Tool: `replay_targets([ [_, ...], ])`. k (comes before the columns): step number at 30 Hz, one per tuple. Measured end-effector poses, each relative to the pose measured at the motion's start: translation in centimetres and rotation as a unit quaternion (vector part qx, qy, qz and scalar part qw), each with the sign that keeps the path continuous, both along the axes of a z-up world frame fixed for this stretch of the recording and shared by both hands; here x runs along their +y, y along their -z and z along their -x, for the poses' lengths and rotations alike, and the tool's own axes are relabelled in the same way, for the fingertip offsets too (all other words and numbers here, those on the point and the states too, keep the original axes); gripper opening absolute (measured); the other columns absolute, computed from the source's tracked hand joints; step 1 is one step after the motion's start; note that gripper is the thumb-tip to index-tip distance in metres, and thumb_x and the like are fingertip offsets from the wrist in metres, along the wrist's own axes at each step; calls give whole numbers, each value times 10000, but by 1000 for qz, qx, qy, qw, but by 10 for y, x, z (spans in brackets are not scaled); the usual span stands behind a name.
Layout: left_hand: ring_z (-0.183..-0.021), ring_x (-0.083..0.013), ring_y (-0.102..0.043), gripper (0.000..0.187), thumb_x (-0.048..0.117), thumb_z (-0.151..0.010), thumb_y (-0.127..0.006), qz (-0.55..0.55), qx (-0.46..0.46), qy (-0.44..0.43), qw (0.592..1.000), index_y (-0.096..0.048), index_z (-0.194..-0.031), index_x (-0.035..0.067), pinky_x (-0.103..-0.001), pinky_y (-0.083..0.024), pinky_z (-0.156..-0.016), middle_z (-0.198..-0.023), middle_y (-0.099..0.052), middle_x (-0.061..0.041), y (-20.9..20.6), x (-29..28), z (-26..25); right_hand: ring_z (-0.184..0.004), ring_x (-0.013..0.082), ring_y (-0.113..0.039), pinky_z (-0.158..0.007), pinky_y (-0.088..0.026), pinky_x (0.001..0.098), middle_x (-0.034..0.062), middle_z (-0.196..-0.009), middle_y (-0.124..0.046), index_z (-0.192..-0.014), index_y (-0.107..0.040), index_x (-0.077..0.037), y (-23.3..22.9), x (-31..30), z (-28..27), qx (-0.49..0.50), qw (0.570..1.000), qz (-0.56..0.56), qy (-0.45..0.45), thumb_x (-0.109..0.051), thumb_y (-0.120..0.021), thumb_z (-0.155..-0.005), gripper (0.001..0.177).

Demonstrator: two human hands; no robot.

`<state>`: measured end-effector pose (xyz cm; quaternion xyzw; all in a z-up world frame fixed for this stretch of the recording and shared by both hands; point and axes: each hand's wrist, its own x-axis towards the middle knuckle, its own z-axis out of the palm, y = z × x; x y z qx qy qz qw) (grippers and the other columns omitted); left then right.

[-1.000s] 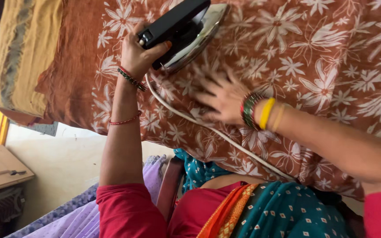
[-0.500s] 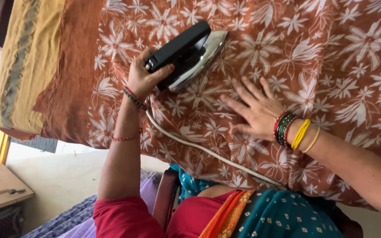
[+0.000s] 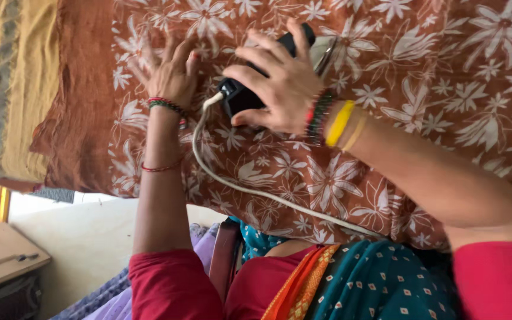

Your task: The person irons a brown and white floral pattern cloth on a flat surface using a handheld iron, smoothing the fabric with one hand while pressing with the other.

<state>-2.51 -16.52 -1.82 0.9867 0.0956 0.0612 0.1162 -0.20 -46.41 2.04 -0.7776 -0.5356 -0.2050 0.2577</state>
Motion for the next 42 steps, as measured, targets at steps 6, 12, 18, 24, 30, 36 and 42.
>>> replay_targets([
  [6,-1587,-381,39,668,683,-1001,-354,-53,126,-80,987,-215,-1618,470,-785,78,-1157,-1744,-48,25,-10,-5,8,-1119,307,-580,-1075,-177,775,50,-1068,-610,-1192,-672,-252,11,11,-30,-24,997,-5,77,-789,-656,-945,591],
  [12,-1602,-374,14,659,697,-1017,-319,-48,115,-82,989,-218,-1628,472,-789,69,-1175,-1754,-52,34,-15,-10,13,-1042,309,-576,-952,-393,595,84,-1106,-639,-1299,-632,-174,28,-24,-65,45,993,-31,103,-673,-524,-1022,581],
  [18,-1598,-380,17,688,699,-993,-327,-50,123,-84,988,-218,-1627,456,-786,54,-1166,-1741,-42,21,-14,-7,13,-997,266,-594,-1087,-275,671,41,-966,-654,-1006,-728,-168,14,-72,-22,-78,991,5,111,-940,-451,-943,823],
  [24,-1587,-354,15,760,706,-986,-335,-38,90,-116,989,-181,-1655,380,-745,56,-1190,-1730,-20,-125,-7,5,11,-1389,381,-465,-1135,-189,707,165,-1393,-591,-1145,-735,-126,-5,-123,-12,-7,997,26,70,-624,-443,-1083,580],
  [30,-1541,-525,54,741,615,-1046,-414,-37,15,-95,995,-303,-1658,213,-806,126,-1093,-1734,-76,-229,-19,-14,28,-1644,397,-222,-1308,-150,673,183,-1739,-228,-1667,-302,-118,20,-221,16,184,947,16,264,-557,-495,-1124,724],
  [36,-1586,-480,47,713,612,-1033,-409,1,37,61,997,-356,-1639,241,-810,111,-1135,-1762,-150,-139,-24,-82,-13,-1596,488,-175,-1268,-164,668,312,-1710,-166,-1669,-277,-69,86,-326,8,218,930,92,283,-530,-555,-1087,794],
  [42,-1563,-457,9,740,643,-993,-424,6,78,84,993,-300,-1639,304,-771,57,-1162,-1739,-127,-145,-17,-102,-29,-1522,471,-282,-1182,-125,729,255,-1624,-345,-1623,-359,-203,113,-476,-7,331,723,210,569,-514,-595,-965,765],
])
